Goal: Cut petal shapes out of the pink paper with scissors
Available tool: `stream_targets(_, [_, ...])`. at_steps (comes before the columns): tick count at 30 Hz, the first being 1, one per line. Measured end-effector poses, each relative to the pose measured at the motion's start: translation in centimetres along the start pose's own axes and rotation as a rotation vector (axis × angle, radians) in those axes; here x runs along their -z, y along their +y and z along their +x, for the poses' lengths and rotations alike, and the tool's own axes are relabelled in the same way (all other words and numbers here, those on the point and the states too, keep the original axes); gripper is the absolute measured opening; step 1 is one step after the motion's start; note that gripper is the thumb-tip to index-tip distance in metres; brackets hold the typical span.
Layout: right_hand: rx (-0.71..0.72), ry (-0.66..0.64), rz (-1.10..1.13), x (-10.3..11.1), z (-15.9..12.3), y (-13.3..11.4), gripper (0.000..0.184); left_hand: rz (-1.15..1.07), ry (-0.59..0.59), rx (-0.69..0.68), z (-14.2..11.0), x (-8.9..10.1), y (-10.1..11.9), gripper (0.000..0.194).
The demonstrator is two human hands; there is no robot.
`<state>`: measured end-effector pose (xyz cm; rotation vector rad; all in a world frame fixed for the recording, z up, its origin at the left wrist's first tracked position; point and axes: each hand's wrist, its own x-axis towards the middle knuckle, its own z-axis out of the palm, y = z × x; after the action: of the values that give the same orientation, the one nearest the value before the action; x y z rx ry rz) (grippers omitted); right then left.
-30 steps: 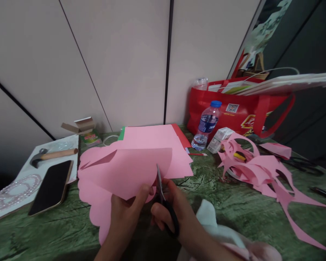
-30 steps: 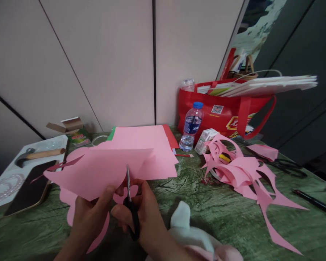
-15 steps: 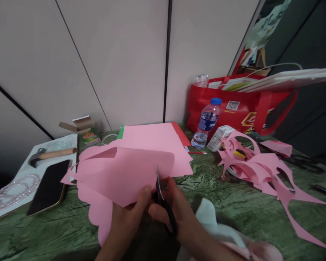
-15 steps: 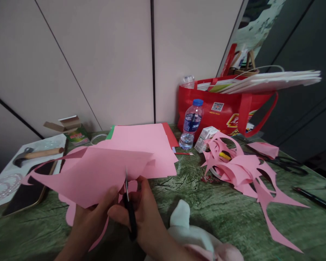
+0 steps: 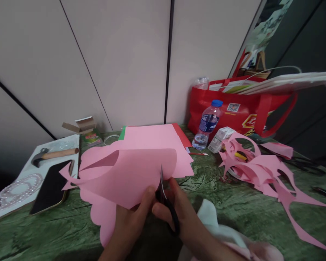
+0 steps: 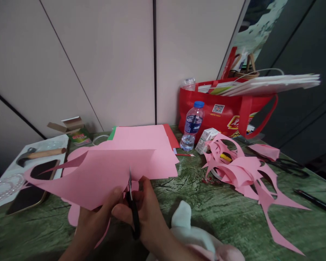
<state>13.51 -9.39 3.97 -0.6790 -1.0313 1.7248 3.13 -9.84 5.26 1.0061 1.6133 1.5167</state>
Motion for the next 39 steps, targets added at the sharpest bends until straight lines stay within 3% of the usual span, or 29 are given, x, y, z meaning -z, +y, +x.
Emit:
stream_targets(25, [0.008, -0.010, -0.005, 0.25, 0.25, 0.08, 0.056, -0.018, -0.021, -0.007, 0.22, 0.14, -0.19, 0.029])
stream_targets(39, [-0.010, -0.044, -0.016, 0.08, 0.16, -0.64, 0.059, -0.039, 0.001, -0.013, -0.14, -0.16, 0.59, 0.021])
